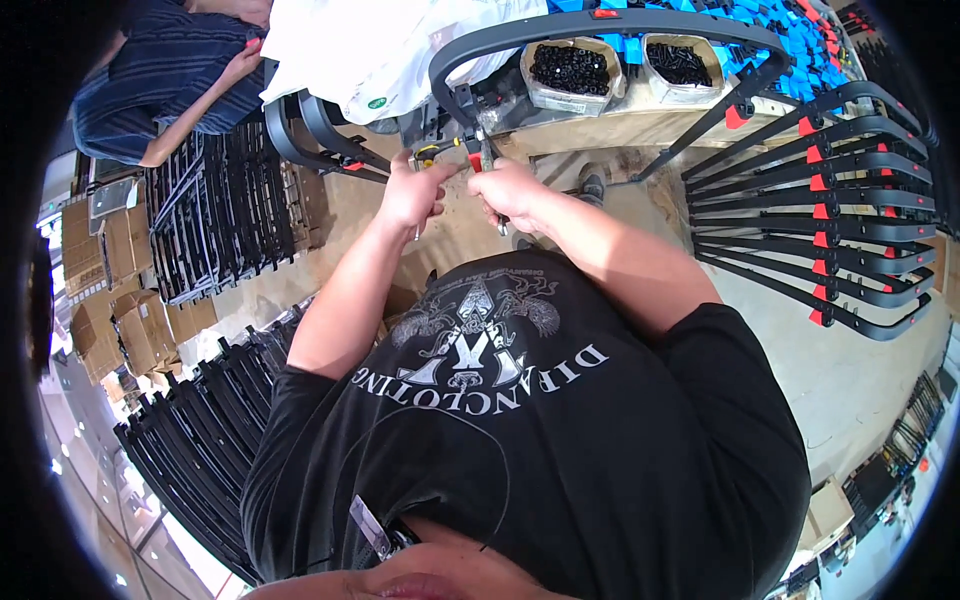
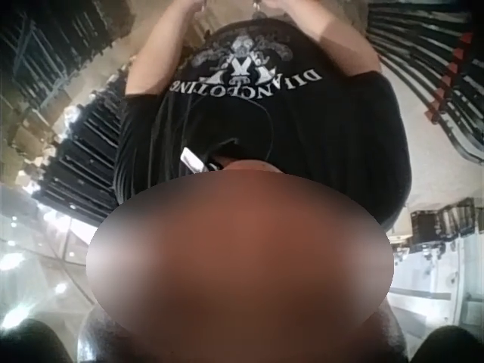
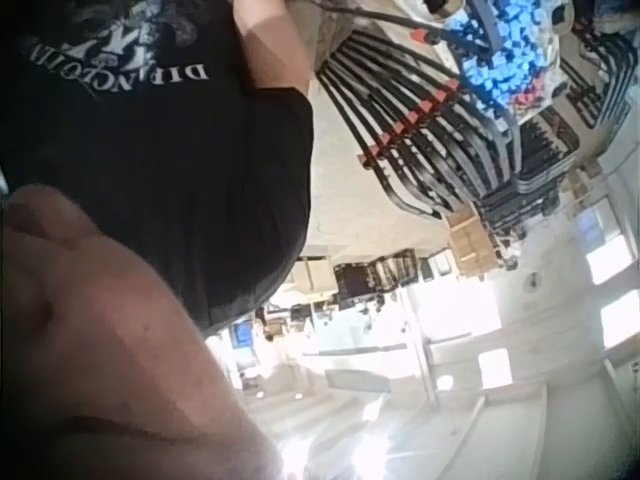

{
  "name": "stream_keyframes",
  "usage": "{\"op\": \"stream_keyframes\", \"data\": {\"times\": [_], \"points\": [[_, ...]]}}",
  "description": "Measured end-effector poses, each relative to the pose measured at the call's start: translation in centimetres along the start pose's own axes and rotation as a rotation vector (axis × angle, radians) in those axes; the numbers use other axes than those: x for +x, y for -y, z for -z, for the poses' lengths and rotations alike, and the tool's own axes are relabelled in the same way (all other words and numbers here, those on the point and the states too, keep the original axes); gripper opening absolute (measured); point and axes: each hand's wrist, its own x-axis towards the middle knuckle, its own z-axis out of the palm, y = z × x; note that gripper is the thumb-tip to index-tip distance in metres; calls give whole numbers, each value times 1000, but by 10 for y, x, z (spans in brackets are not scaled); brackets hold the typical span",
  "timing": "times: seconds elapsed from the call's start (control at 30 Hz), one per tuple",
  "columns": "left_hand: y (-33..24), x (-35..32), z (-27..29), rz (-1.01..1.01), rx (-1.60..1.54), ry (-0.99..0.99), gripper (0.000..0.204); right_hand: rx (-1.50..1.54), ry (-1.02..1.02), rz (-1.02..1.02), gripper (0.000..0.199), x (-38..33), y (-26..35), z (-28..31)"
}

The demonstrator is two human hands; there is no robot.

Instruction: Assembling metal frame components by inserting pins and plastic connectors in a workshop setting.

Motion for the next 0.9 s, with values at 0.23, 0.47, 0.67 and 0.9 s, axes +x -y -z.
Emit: {"op": "stream_keyframes", "data": {"times": [0.23,0.47,0.67,0.9], "points": [[36,4,-4,-140,447,-2,27,-6,-37,-65,19,-1,10,-9],[113,32,-46,-297,182,-233,33,-34,-11,-60,19,-2,8,-7],[112,51,-28,-247,-41,-68,26,100,-45,62,15,-3,-9,3],[54,57,-17,116,-599,56,33,189,-326,220,11,-20,-48,74]]}}
